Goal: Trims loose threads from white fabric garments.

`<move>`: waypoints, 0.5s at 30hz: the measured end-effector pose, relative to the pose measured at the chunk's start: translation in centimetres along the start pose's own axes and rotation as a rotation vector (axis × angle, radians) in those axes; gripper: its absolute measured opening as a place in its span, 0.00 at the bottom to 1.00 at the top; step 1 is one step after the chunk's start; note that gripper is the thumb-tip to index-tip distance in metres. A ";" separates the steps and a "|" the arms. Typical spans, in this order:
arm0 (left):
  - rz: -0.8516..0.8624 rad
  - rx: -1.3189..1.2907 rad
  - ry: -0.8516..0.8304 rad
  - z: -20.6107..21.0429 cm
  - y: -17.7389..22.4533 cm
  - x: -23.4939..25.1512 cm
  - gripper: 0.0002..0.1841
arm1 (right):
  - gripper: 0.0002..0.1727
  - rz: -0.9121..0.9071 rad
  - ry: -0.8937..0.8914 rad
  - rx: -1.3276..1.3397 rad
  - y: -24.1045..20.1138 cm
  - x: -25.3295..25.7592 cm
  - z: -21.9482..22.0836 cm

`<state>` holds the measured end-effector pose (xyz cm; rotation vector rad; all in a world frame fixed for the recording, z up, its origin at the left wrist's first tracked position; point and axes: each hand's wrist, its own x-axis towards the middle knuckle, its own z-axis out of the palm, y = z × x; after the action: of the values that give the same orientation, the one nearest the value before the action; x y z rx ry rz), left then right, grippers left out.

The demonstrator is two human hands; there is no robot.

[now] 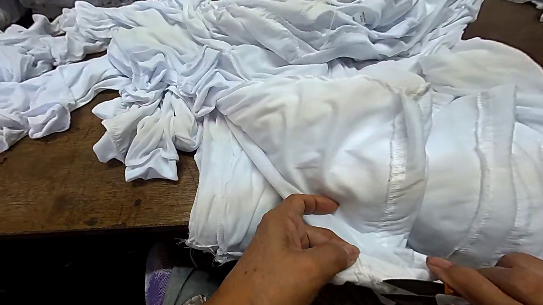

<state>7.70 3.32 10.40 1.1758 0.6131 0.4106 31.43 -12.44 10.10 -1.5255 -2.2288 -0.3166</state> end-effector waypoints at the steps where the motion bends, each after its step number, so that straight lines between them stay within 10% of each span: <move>1: -0.009 -0.018 0.003 0.0 0.0 0.0 0.25 | 0.24 0.002 -0.001 0.002 0.0 -0.1 -0.2; 15: -0.054 -0.097 0.046 0.1 0.2 0.1 0.26 | 0.23 0.013 -0.012 -0.018 0.0 0.2 -0.5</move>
<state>7.81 3.34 10.56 1.0577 0.6559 0.4182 31.50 -12.51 10.65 -1.5541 -2.2305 -0.3250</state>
